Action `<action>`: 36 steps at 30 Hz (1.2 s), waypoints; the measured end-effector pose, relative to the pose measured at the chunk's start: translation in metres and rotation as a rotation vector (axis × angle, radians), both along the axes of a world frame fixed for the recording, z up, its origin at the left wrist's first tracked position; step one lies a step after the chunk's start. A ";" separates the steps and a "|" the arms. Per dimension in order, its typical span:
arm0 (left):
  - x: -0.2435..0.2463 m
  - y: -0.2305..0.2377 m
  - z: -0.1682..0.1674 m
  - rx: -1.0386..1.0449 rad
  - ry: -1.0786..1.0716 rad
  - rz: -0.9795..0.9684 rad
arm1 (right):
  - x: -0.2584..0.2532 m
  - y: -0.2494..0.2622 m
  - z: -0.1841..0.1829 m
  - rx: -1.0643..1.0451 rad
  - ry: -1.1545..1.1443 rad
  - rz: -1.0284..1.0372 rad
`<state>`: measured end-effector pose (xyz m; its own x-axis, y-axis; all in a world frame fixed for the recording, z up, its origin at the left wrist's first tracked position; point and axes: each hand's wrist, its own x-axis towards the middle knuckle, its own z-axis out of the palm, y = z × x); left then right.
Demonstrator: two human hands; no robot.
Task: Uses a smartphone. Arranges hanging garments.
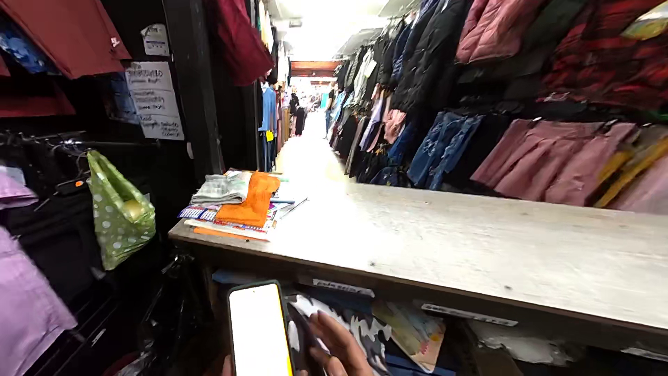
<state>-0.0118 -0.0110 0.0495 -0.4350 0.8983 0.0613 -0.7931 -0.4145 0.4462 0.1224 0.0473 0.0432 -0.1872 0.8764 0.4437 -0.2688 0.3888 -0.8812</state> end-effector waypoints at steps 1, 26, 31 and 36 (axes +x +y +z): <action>-0.005 0.000 -0.012 0.033 0.013 -0.009 | -0.006 -0.006 -0.011 0.000 0.003 0.016; -0.011 -0.004 -0.041 0.250 0.000 -0.297 | -0.015 -0.027 -0.056 0.409 -0.157 -0.126; -0.005 -0.003 -0.034 0.257 -0.029 -0.320 | -0.018 -0.030 -0.056 0.386 -0.242 -0.214; -0.005 -0.003 -0.031 0.268 0.014 -0.355 | -0.015 -0.026 -0.049 0.362 -0.171 -0.279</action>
<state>-0.0171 -0.0142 0.0186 -0.1004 0.9435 0.3158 -0.9017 -0.2204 0.3720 0.1070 0.0216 -0.0057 -0.0637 0.6985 0.7128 0.0265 0.7151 -0.6985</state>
